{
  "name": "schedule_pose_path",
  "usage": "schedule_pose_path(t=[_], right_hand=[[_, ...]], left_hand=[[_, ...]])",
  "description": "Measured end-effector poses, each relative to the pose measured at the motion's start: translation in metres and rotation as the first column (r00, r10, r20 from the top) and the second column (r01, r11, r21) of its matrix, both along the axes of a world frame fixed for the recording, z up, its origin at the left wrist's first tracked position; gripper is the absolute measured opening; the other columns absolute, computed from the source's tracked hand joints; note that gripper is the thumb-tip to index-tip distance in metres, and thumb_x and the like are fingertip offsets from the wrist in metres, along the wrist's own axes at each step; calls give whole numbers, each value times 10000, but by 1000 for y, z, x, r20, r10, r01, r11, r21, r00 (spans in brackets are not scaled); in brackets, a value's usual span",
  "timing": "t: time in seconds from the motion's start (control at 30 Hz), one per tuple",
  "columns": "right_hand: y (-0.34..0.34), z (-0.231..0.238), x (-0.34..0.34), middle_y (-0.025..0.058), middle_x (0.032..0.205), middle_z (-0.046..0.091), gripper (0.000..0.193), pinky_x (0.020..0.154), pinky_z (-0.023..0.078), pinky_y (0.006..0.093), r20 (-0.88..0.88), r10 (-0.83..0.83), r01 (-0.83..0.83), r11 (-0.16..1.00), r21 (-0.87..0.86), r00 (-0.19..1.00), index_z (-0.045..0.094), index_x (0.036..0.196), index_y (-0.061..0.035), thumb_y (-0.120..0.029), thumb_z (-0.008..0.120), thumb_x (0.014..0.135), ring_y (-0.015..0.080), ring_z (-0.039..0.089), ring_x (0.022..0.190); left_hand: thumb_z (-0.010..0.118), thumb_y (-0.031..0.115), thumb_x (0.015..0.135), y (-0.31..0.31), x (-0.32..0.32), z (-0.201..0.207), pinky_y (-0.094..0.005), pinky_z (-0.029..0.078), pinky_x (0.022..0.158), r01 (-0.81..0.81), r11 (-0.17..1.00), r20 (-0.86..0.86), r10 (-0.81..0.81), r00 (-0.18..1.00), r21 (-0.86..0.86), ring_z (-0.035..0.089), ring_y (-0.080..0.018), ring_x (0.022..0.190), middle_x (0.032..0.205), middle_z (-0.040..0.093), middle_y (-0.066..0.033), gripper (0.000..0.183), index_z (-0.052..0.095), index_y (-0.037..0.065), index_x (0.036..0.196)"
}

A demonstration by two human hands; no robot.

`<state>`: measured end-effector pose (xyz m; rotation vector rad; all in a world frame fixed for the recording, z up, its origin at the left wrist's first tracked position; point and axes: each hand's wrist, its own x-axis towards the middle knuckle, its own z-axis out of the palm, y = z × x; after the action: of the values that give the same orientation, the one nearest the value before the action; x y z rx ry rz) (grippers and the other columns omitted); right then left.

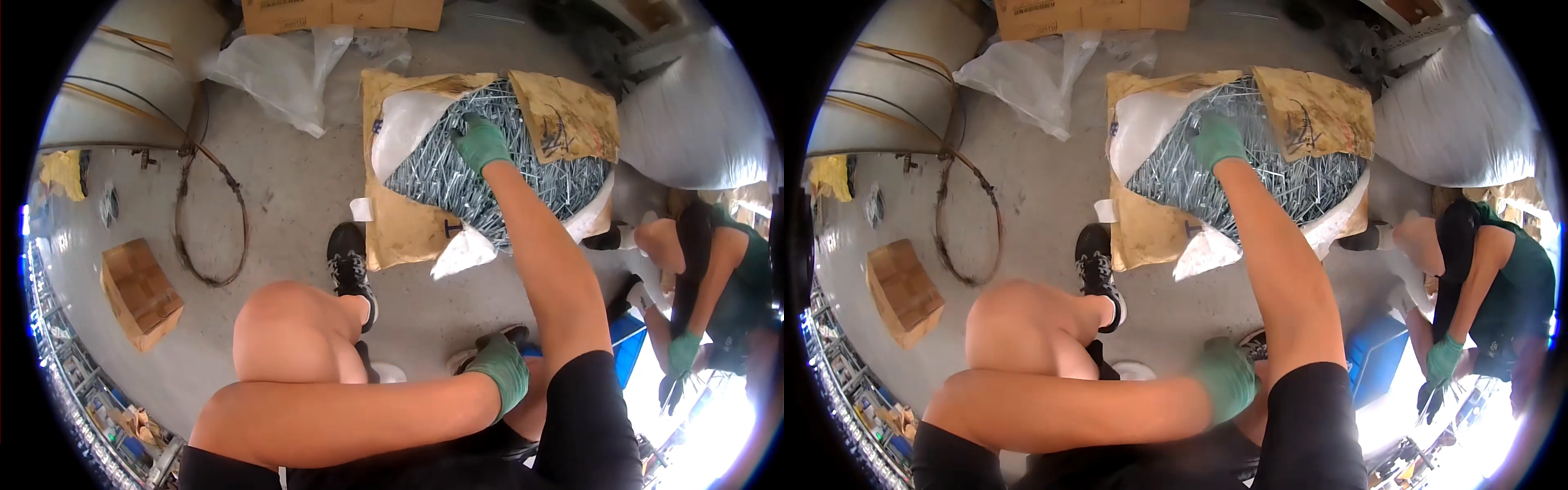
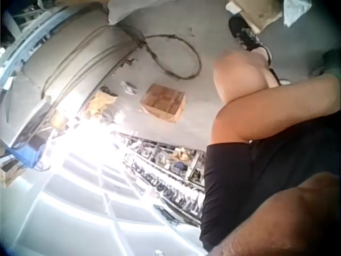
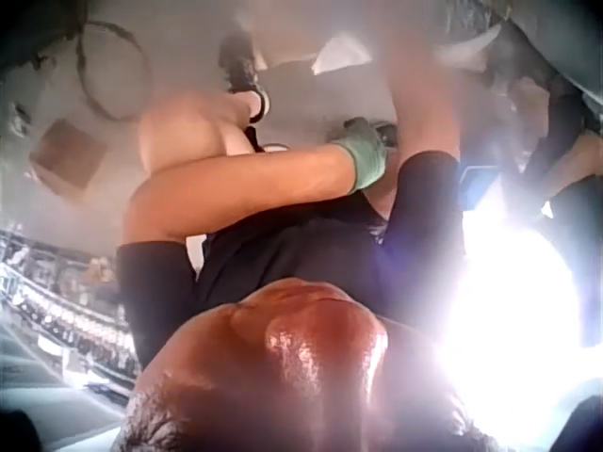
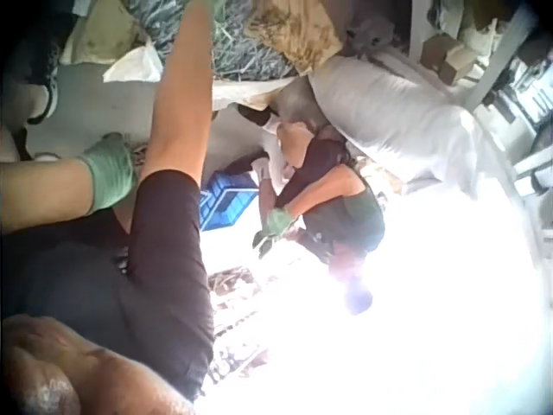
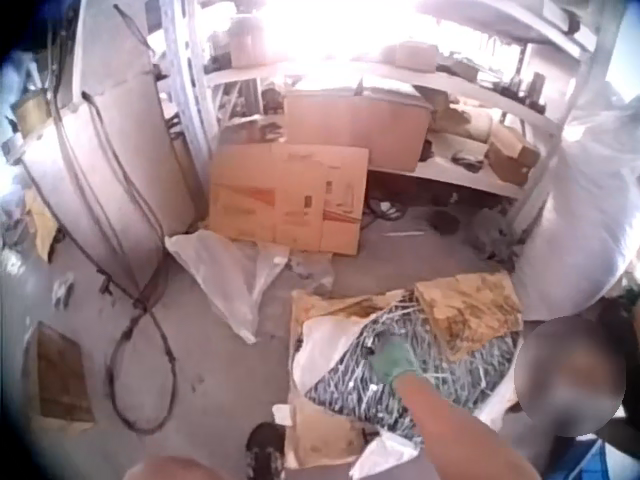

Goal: The person sorts long metal bolts from a large bag, gathering small bundles and placing them into a blue plastic bin.

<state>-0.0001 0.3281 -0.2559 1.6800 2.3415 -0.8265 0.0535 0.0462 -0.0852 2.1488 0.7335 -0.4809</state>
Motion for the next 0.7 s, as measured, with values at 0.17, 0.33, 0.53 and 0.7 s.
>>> schedule_pose_path(t=[0.17,0.33,0.53,0.7], right_hand=[[9,-21,-9,309,1341,598,933,1061,484,437,304,98,-41,981,-188,947,543,1330,112,-648,721,819,397,605,1243],[34,-48,2,289,1380,586,1024,1058,487,424,317,97,13,945,-327,943,532,1398,81,-711,716,776,372,597,1272],[10,-46,-13,264,1287,649,849,1002,513,448,370,-96,155,979,-134,924,657,1258,53,-689,645,846,367,648,1185],[-7,-43,-18,243,1268,668,691,982,522,458,323,34,22,985,-169,946,707,1210,-9,-611,638,880,375,656,1166]], left_hand=[[658,213,830,6,-18,3,-519,512,792,25,1000,45,-26,999,17,711,-288,931,1033,754,-85,277,785,121,1058],[646,206,837,19,-37,15,-528,517,803,75,997,81,-75,994,7,711,-289,932,1035,753,-90,275,785,124,1059],[659,218,851,10,-39,15,-517,531,797,65,997,79,-67,995,35,715,-269,950,1062,755,-58,266,787,143,1072],[681,235,865,-14,-31,9,-499,547,785,-22,994,65,16,998,104,719,-244,972,1096,758,-16,258,789,164,1088]])
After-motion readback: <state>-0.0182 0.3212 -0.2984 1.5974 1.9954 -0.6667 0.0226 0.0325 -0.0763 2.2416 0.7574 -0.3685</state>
